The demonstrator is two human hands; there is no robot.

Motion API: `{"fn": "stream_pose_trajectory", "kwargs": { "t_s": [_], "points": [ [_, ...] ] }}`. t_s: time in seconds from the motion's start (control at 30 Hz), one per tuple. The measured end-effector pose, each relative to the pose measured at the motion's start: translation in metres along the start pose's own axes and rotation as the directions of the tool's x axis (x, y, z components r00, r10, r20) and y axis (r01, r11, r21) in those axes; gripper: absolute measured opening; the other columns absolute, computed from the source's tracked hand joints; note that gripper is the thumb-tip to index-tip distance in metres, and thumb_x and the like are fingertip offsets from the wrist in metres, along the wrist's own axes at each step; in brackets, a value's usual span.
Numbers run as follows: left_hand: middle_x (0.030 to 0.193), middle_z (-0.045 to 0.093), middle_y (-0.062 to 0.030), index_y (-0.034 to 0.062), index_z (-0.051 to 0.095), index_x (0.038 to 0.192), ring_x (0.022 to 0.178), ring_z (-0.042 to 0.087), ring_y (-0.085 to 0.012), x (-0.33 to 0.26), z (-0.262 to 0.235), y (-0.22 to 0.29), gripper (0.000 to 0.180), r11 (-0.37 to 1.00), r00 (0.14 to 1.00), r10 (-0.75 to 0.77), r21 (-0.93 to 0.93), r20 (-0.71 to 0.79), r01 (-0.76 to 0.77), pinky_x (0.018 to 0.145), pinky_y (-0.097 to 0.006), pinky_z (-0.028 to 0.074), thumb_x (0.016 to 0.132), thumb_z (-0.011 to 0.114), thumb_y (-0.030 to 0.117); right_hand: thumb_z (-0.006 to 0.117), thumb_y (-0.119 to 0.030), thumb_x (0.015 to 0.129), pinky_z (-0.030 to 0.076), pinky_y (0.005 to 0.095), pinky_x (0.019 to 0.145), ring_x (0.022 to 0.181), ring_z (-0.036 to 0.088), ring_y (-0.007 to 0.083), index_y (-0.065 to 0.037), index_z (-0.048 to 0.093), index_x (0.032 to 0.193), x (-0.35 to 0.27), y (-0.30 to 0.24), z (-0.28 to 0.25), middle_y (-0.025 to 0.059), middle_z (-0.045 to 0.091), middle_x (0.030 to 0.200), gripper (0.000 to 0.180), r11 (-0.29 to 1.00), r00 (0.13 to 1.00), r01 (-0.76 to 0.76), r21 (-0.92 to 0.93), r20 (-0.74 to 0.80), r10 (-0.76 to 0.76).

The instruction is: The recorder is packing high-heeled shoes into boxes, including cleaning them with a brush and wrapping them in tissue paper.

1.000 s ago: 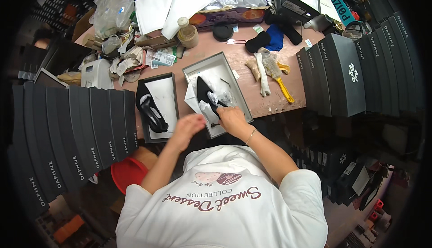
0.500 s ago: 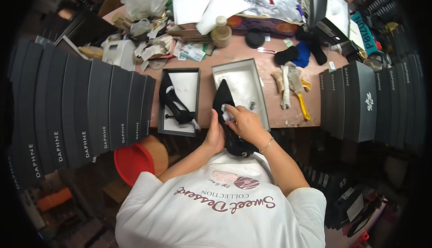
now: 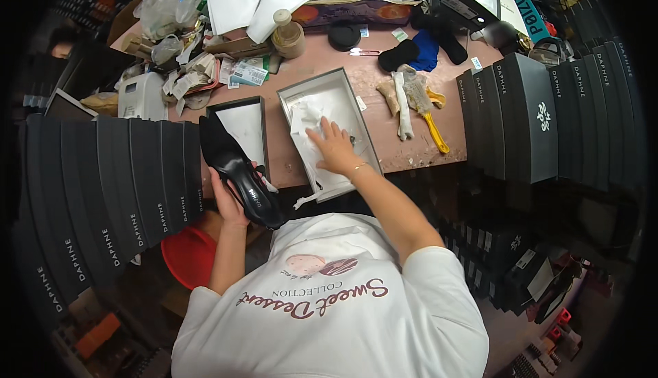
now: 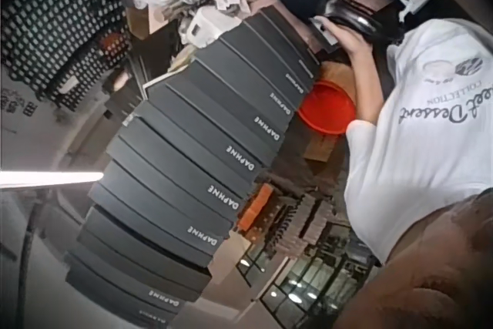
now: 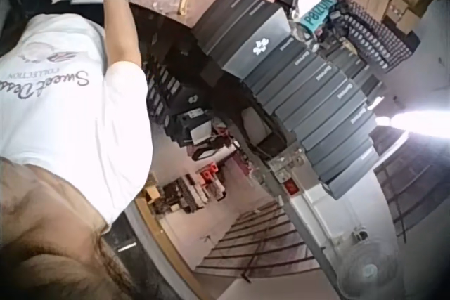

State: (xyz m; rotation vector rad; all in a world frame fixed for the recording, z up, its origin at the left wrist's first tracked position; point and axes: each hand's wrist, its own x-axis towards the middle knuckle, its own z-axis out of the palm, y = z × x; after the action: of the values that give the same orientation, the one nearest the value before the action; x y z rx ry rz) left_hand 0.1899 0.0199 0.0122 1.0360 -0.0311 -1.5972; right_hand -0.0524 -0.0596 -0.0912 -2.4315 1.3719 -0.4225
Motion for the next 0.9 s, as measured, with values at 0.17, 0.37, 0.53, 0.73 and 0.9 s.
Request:
{"fn": "stream_pose_trajectory", "kwargs": {
  "t_s": [0.17,0.37,0.53,0.73,0.9],
  "points": [
    [0.093,0.063,-0.0148,-0.0017,0.055,0.107,0.078,0.063,-0.0254,0.002,0.007,-0.010,0.078,1.000,1.000,0.013,-0.018,-0.016,-0.013,0.067,-0.037,0.054,0.087,0.035,0.070,0.073,-0.019,0.070,0.044,0.0416,0.092,0.101,0.059,0.0288,-0.007,0.061,0.108,0.017,0.018,0.014,0.0140,0.063,0.102,0.041,0.986,0.942,-0.165,0.009,0.299,0.155],
    [0.095,0.063,-0.0147,-0.0014,0.055,0.108,0.079,0.063,-0.0255,0.008,-0.007,-0.012,0.078,0.998,1.000,-0.007,-0.058,0.011,0.007,0.068,-0.038,0.055,0.087,0.036,0.071,0.065,-0.012,0.079,0.051,0.0301,0.079,0.090,0.063,0.0170,-0.001,0.056,0.106,0.017,0.066,-0.083,0.0074,0.063,0.099,0.031,-0.131,0.790,-0.121,0.984,0.175,0.587],
    [0.096,0.063,-0.0149,-0.0012,0.055,0.109,0.079,0.063,-0.0259,0.010,0.003,-0.006,0.077,0.997,1.000,0.011,-0.082,-0.008,-0.011,0.069,-0.039,0.055,0.087,0.036,0.071,0.061,-0.007,0.074,0.050,0.0314,0.085,0.094,0.062,0.0214,-0.001,0.053,0.114,0.033,0.062,-0.079,0.0110,0.061,0.104,0.041,0.476,0.904,-0.305,0.825,0.094,0.416],
    [0.095,0.063,-0.0147,-0.0005,0.055,0.109,0.078,0.064,-0.0262,0.004,0.001,-0.001,0.076,0.999,1.000,-0.015,-0.042,-0.002,0.015,0.069,-0.040,0.055,0.087,0.034,0.070,0.068,-0.009,0.070,0.047,0.0446,0.091,0.104,0.056,0.0450,-0.021,0.025,0.145,0.051,0.013,0.012,0.0329,0.033,0.138,0.088,0.956,0.863,-0.259,0.134,0.477,0.167],
    [0.094,0.064,-0.0142,-0.0005,0.056,0.107,0.077,0.063,-0.0255,-0.007,-0.008,0.003,0.076,0.999,0.999,0.033,-0.024,0.003,-0.033,0.069,-0.038,0.054,0.088,0.034,0.069,0.066,-0.011,0.072,0.046,0.0448,0.090,0.106,0.055,0.0435,-0.006,0.055,0.120,0.036,0.032,0.021,0.0264,0.052,0.122,0.049,0.898,0.960,-0.279,0.341,0.134,0.247]
  ]
}}
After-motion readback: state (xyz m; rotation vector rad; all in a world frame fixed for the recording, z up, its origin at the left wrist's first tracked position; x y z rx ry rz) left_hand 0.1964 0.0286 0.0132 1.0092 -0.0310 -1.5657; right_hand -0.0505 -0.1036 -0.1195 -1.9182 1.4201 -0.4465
